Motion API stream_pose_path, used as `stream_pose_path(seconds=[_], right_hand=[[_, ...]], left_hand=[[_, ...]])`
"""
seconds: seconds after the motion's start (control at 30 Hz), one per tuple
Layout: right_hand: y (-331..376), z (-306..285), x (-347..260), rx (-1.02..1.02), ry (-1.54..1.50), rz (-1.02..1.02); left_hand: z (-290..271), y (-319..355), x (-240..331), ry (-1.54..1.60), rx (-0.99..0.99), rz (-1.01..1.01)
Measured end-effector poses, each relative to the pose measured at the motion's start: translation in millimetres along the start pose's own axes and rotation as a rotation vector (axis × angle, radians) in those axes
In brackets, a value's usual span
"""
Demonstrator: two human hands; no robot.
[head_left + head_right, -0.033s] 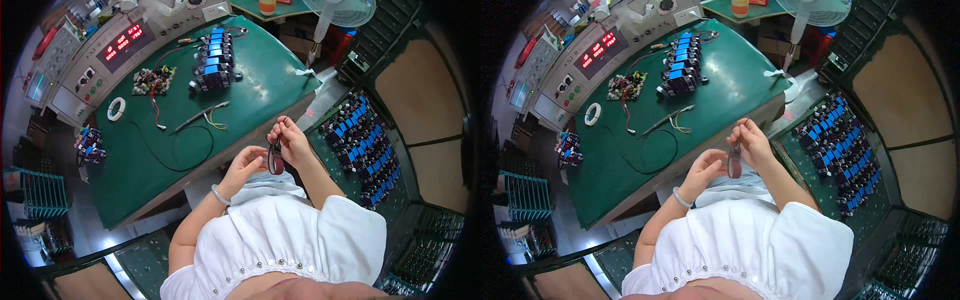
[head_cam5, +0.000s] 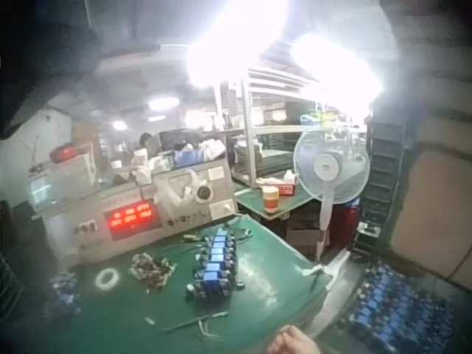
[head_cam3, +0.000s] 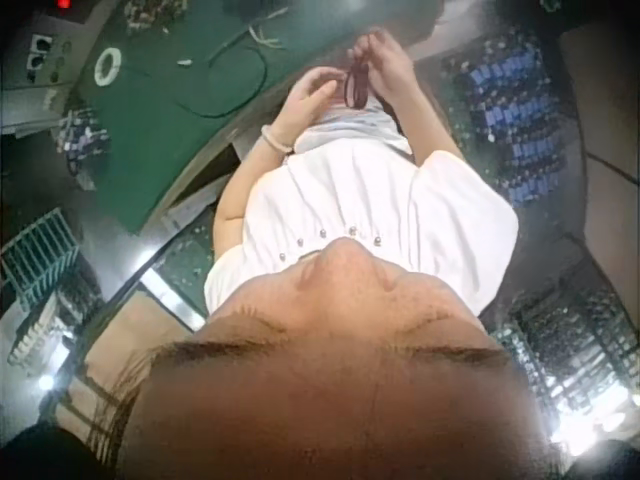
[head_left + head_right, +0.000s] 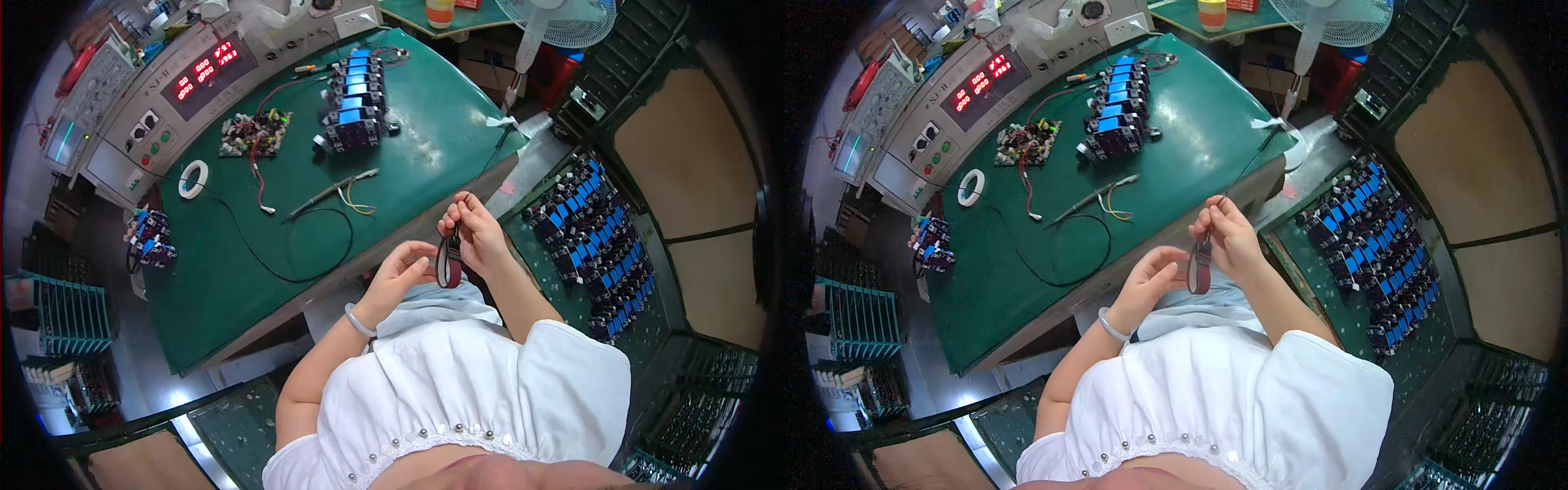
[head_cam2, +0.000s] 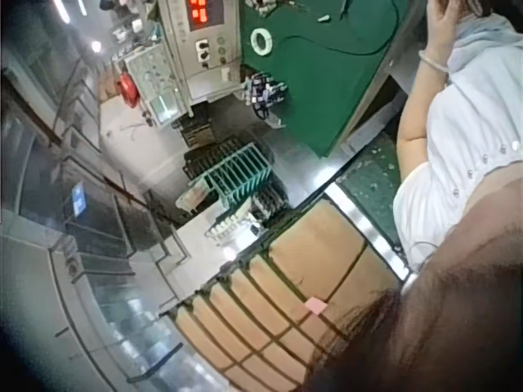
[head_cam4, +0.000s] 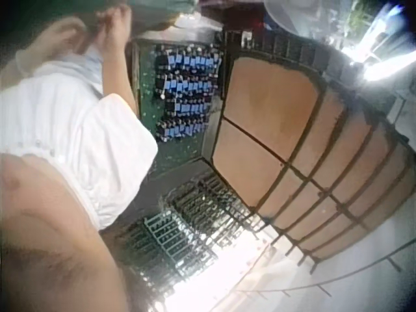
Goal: Use multimeter probes to test voltage or continuity on assembled electronic circuit boards.
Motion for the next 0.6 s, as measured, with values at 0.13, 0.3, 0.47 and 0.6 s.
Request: stream_pose_path(seconds=[0.13, 0.3, 0.47, 0.6], right_hand=[[-17, 12, 12, -0.037, -0.051, -0.061], [-28, 25, 8, 0.079, 0.136, -0.047], [-4, -26, -11, -0.078, 0.869, 0.307], [16, 62, -29, -0.226, 0.962, 0.186]], left_hand=[[-1, 5, 29, -0.719, 0.007, 0.119], [-1, 14, 66, -1.200, -0.033, 0.427], [-20, 18, 73, -0.448, -0.190, 0.207], [-24, 12, 75, -0.330, -0.354, 0.141]])
Point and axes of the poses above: each hand's wrist, its own y-axis away from the middle knuckle, its own z-axis out of the palm, x = y × z, the point moved 4 cm from there along -y, towards the middle knuckle, and after that the axes turned 15 degrees about -x, right-handed, at the moved point
